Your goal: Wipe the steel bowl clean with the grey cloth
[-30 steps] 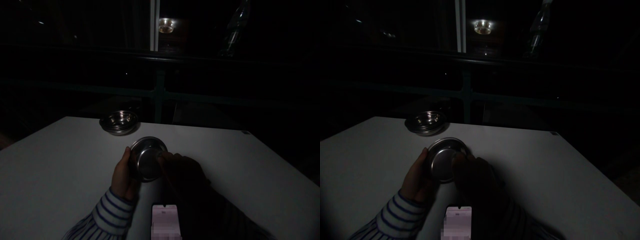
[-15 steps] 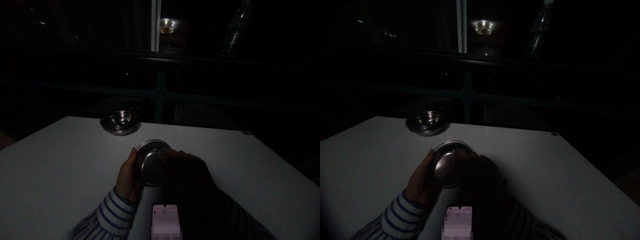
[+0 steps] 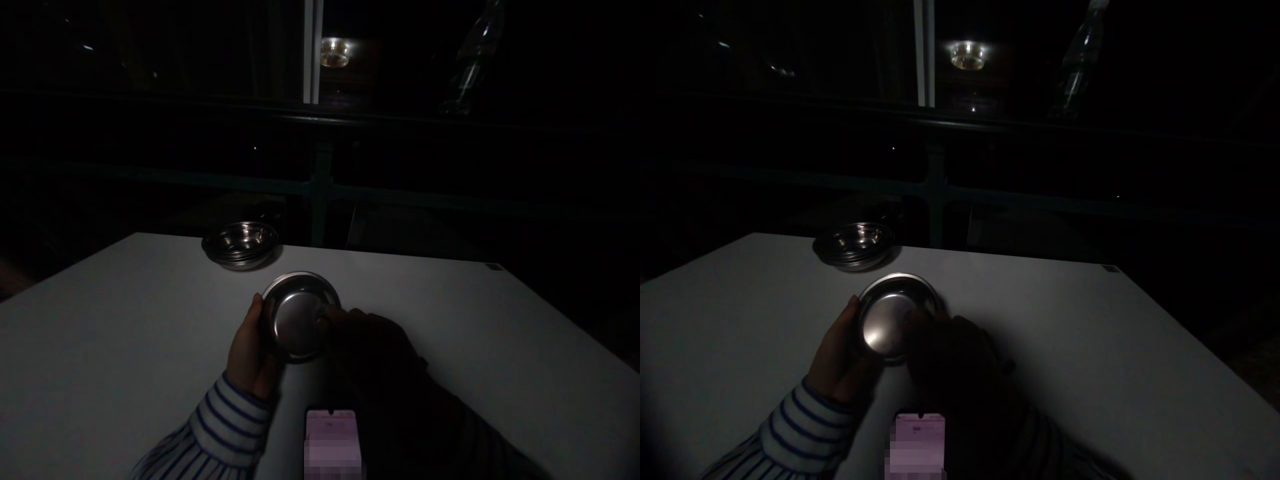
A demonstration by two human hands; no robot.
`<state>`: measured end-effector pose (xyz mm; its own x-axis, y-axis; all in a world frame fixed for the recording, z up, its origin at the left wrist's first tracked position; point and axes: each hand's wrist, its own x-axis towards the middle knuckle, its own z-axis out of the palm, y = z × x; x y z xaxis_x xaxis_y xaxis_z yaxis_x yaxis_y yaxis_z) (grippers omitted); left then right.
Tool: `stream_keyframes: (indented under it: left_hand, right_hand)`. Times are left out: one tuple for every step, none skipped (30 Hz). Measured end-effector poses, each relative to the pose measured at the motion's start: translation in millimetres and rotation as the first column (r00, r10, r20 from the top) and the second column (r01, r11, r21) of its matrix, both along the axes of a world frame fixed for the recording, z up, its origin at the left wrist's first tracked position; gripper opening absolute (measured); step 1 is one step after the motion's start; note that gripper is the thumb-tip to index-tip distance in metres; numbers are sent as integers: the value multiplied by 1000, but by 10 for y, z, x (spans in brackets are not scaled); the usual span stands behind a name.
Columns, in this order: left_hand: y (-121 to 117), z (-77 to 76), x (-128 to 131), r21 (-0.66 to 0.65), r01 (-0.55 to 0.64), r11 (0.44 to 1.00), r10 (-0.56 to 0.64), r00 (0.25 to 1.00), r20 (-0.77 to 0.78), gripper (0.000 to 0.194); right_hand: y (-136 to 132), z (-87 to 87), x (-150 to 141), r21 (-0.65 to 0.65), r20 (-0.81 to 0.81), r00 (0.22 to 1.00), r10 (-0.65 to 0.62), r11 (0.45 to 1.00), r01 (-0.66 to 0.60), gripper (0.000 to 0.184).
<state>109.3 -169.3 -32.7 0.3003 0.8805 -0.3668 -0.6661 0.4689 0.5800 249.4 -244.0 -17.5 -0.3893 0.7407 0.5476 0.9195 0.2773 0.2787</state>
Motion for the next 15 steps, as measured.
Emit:
stream_keyframes:
  left_hand:
    - [-15,9,11,-15,16,1000,-16,1000,0,31]
    - [-28,17,20,-29,32,999,-32,999,1,31]
    - [-40,21,26,-36,44,998,-44,999,0,31]
    - [-50,23,30,-40,50,998,-50,999,-5,30]
    - [-56,20,31,-40,51,998,-52,999,-14,30]
    - [-59,13,30,-36,46,998,-47,999,-26,30]
    - [-59,3,28,-30,37,999,-38,998,-40,29]
    - [-58,-10,25,-28,31,999,-33,998,-53,29]
    - [-56,-24,24,-28,33,999,-34,997,-63,28]
    - [-54,-39,24,-24,36,999,-38,997,-68,28]
    - [-52,-53,26,-19,44,999,-45,996,-71,28]
    - [-51,-64,29,-15,53,998,-54,996,-73,28]
    - [-51,-72,33,-11,65,998,-65,995,-73,28]
    - [-53,-76,37,-8,74,997,-74,995,-73,28]
    - [-54,-76,39,-8,77,997,-77,994,-74,28]
  right_hand:
    - [5,26,9,11,-11,1000,5,1000,-5,24]
    - [4,40,11,25,-22,1000,13,1000,-13,22]
    - [-4,37,3,41,-31,999,17,999,-16,21]
    - [-19,18,-14,56,-30,999,23,998,-22,21]
    - [-37,-15,-38,60,-26,999,22,998,-21,23]
    - [-56,-59,-66,56,-22,1000,20,998,-19,24]
    - [-70,-107,-91,42,-10,1000,22,999,-22,26]
    - [-74,-150,-109,27,-15,1000,11,1000,-11,27]
    - [-68,-183,-115,32,-7,999,50,998,-50,27]
    - [-50,-202,-108,28,-10,997,81,996,-81,27]
    - [-26,-208,-92,40,-23,995,99,994,-98,25]
    - [1,-205,-71,42,-36,995,89,995,-88,25]
    - [23,-197,-51,37,-46,996,79,996,-78,24]
    - [35,-194,-41,38,-49,997,56,998,-54,25]
    - [35,-199,-44,42,-42,998,37,998,-35,26]
